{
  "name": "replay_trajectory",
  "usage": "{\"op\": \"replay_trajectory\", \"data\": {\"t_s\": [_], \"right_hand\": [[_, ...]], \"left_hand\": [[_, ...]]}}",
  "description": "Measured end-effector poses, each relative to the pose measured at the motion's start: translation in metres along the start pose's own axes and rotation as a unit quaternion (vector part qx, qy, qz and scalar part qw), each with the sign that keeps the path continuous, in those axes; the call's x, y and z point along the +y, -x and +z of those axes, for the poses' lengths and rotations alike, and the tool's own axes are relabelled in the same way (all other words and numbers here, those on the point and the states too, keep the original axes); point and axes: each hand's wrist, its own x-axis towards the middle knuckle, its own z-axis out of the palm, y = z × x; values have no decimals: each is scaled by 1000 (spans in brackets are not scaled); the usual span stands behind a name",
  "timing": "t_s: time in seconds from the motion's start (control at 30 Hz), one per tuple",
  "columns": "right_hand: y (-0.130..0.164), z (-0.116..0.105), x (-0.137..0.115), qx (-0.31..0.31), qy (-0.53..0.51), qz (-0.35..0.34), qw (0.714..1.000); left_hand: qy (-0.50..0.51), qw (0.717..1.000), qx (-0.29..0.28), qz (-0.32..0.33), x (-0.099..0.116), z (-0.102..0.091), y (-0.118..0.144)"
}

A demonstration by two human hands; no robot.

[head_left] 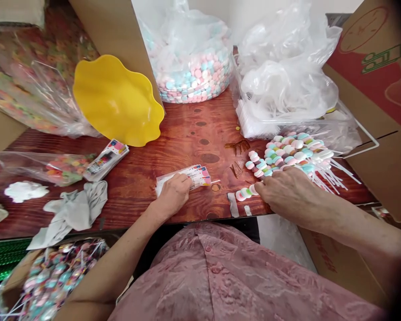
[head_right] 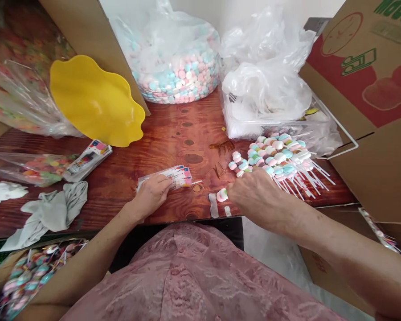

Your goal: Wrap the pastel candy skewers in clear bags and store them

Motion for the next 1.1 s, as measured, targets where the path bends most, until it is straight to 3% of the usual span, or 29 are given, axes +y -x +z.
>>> {"op": "replay_trajectory", "data": {"t_s": [0.2, 0.37, 0.53, 0.7, 0.8, 0.9, 1.1], "right_hand": [[11, -4, 11, -53, -39, 51, 997], [33, 23, 29, -91, -74, 153, 981], [43, 44, 29, -126, -102, 199, 966], [39, 32, 26, -121, -76, 149, 978], [35, 20, 24, -91, -57, 85, 991], [30, 11, 19, -65, -45, 22, 997], [11, 15, 8, -8, -59, -30, 998]], "left_hand": [[92, 995, 33, 11, -8, 2, -2], [155, 986, 59, -32, -16, 3, -4], [117, 992, 37, -6, -17, 2, -6], [53, 998, 14, 16, -12, 0, -9], [43, 999, 11, 7, -11, -1, -10], [65, 998, 24, 2, -12, 1, -9], [146, 987, 64, -17, -15, 7, -7]]}}
